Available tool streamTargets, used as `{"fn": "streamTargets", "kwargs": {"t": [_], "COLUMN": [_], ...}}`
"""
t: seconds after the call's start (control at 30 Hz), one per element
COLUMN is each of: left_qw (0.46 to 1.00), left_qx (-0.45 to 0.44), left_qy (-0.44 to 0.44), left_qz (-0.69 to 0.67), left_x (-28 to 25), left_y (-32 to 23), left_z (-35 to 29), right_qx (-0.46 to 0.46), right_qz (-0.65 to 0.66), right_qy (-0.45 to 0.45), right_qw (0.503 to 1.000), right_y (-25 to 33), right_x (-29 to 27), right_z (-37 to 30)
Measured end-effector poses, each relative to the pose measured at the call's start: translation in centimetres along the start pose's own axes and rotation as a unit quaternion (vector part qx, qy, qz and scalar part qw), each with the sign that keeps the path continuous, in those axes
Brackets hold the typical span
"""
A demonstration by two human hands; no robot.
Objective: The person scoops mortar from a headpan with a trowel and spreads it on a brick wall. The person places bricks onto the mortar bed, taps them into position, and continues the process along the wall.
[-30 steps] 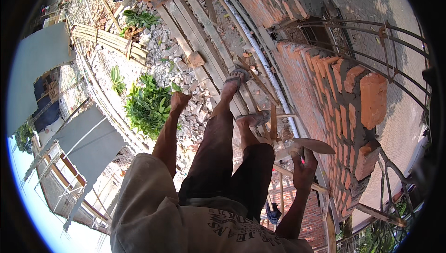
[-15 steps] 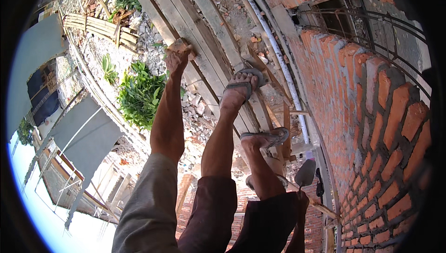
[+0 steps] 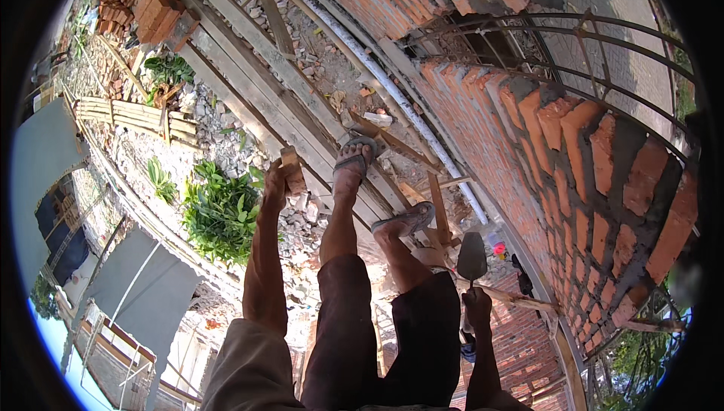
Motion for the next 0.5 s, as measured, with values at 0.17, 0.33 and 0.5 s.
{"fn": "streamTargets", "kwargs": {"t": [0.17, 0.33, 0.5], "left_qw": [0.988, 0.977, 0.957], "left_qx": [0.032, 0.044, 0.067], "left_qy": [0.139, 0.207, 0.262], "left_qz": [-0.067, 0.009, 0.102], "left_x": [10.4, 18.2, 24.7], "left_y": [-5.6, -11.5, -17.3], "left_z": [-10.9, -17.6, -20.8], "right_qx": [-0.012, -0.033, -0.014], "right_qz": [0.068, 0.064, 0.053], "right_qy": [-0.006, -0.033, -0.076], "right_qw": [0.998, 0.997, 0.996], "right_y": [3.5, 5.2, 6.6], "right_x": [-3.0, -4.6, -6.3], "right_z": [-4.8, -8.1, -10.5]}}
Point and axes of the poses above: each hand's wrist, its own z-axis towards the middle knuckle, its own x-axis out of the palm, y = z × x, the point moved 4 cm from there along z, towards the middle knuckle, and after that the axes turned 13 degrees about y, right-handed, at the moved point
